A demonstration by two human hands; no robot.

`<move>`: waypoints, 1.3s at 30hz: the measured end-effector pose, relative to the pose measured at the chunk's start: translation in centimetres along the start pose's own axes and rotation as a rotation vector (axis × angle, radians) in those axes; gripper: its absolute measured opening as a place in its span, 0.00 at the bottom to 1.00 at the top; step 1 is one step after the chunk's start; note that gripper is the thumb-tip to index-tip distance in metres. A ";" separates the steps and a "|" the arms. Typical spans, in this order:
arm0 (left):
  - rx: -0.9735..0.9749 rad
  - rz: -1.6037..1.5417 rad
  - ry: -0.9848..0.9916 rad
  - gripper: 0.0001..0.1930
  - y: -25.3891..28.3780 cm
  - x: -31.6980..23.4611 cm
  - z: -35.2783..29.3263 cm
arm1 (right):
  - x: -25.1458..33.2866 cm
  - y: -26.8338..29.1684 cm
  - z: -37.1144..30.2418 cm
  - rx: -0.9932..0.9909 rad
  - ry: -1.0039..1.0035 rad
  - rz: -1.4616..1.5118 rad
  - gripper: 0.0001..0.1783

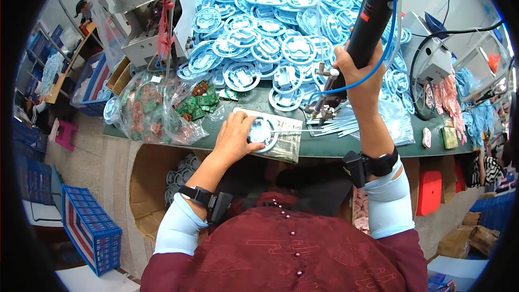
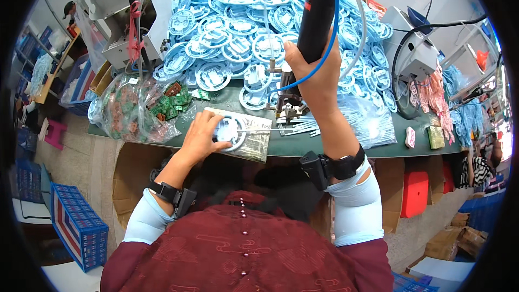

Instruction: Joining small plastic components using a handheld tool at a factory workbench.

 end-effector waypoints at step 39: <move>-0.198 -0.950 0.135 0.24 1.6 -0.4 -1.2 | -2.5 -4.1 -14.8 0.594 -0.464 0.094 0.16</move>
Point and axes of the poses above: each hand's wrist, its own z-axis towards the middle knuckle, its own y-axis out of the back of the hand, x = y × z, the point moved 1 cm from there along z, towards the middle knuckle, and after that the axes turned 6 degrees about z, right-handed, at the moved point
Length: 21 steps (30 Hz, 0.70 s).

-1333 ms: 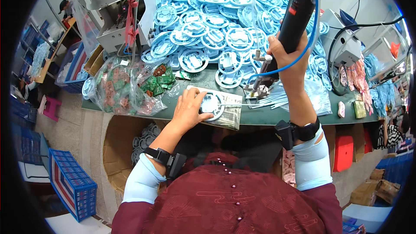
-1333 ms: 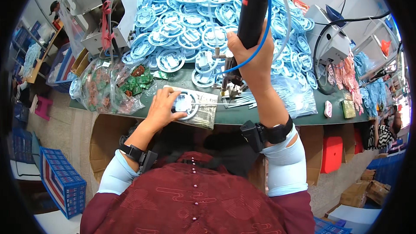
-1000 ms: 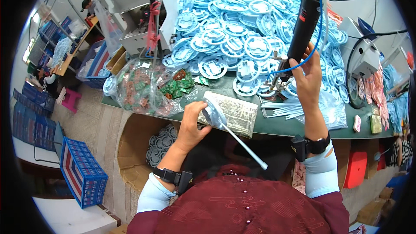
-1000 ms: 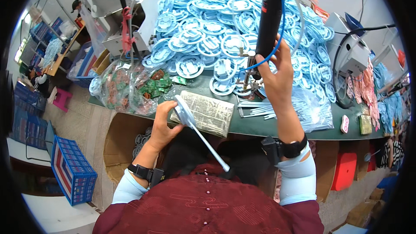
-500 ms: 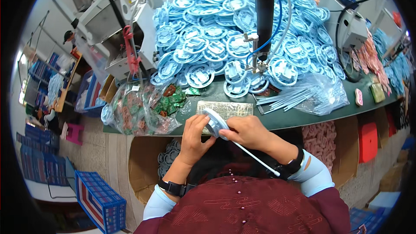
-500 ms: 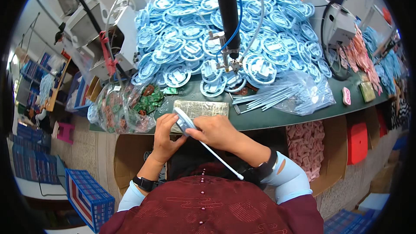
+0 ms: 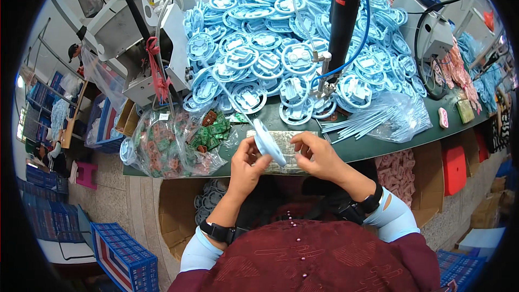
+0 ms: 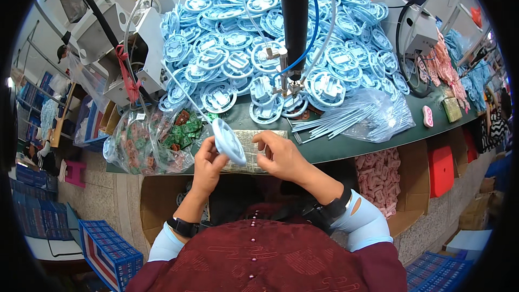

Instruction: Joining small plastic components using a handheld tool at a factory workbench.

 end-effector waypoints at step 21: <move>0.618 -0.769 0.492 0.38 0.4 1.4 2.3 | -0.5 -1.1 1.9 -0.275 0.438 -0.502 0.08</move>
Point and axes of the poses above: each hand's wrist, its own z-axis towards the middle knuckle, its own y-axis out of the back of the hand, x = y × z, the point moved 1 cm from there along z, towards the middle knuckle, and after that the axes turned 6 degrees about z, right-handed, at the moved point
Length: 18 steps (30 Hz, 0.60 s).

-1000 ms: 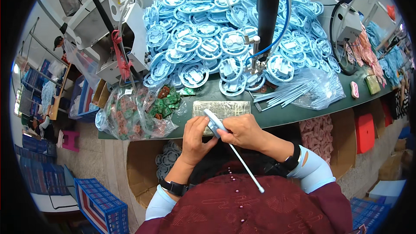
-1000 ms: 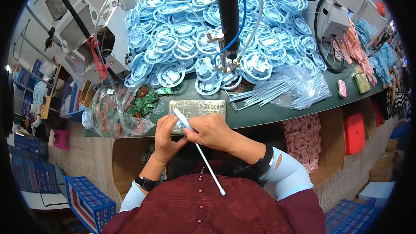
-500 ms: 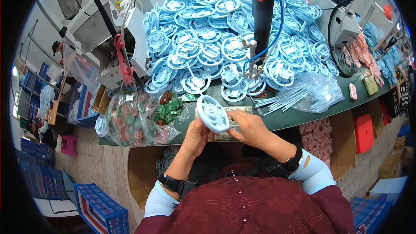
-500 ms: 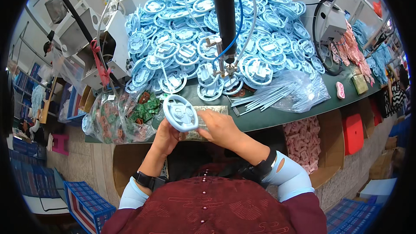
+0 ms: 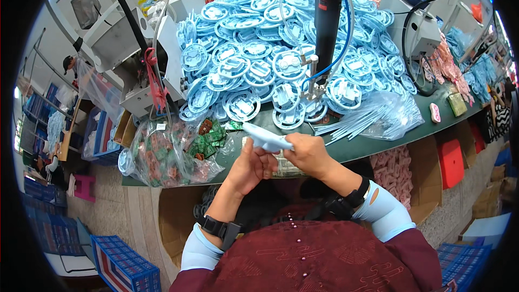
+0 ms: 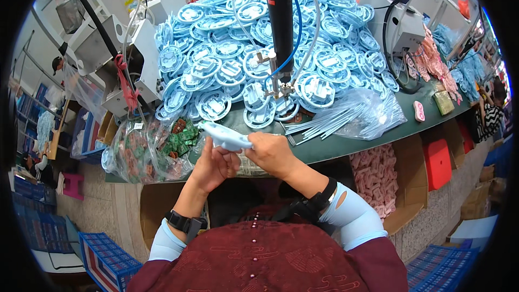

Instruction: Joining small plastic components using a handheld tool at a factory workbench.

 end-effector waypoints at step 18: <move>-0.397 0.669 -0.206 0.16 2.5 -1.1 -10.1 | -0.5 -3.9 -1.0 0.705 -0.176 0.162 0.15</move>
Point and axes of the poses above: each hand's wrist, its own z-axis towards the middle knuckle, its own y-axis out of the back of the hand, x = y × z, the point moved 1 cm from there along z, towards the middle knuckle, and after that the axes turned 6 degrees about z, right-handed, at the moved point
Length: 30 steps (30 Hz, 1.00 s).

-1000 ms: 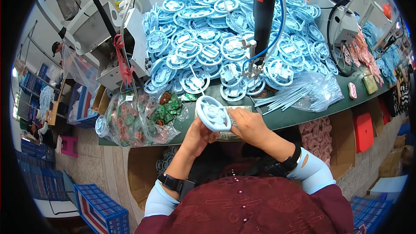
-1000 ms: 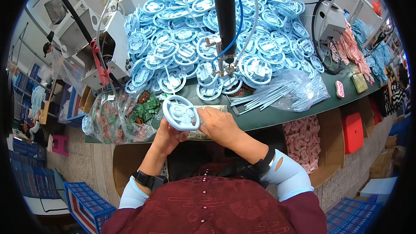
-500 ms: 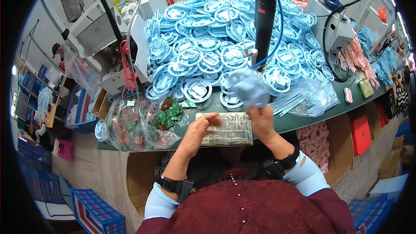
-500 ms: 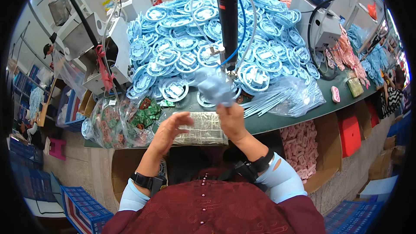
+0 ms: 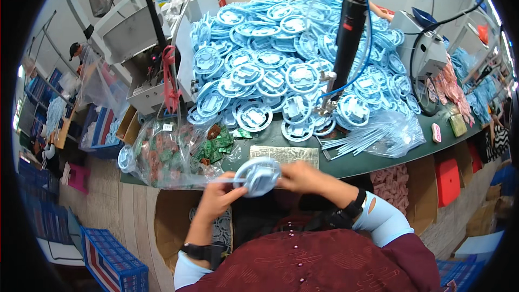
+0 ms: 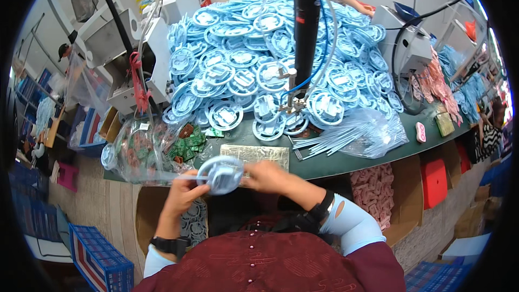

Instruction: Joining small plastic components using a handheld tool at a factory workbench.

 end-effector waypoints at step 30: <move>-0.446 0.683 -0.216 0.10 1.0 1.2 8.5 | -3.5 -0.2 -5.7 -0.591 0.194 -0.339 0.28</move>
Point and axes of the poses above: each hand's wrist, its own z-axis towards the middle knuckle, its own y-axis out of the back of the hand, x = y × z, the point moved 1 cm from there along z, towards the middle knuckle, and after that the axes turned 6 degrees about z, right-handed, at the moved point
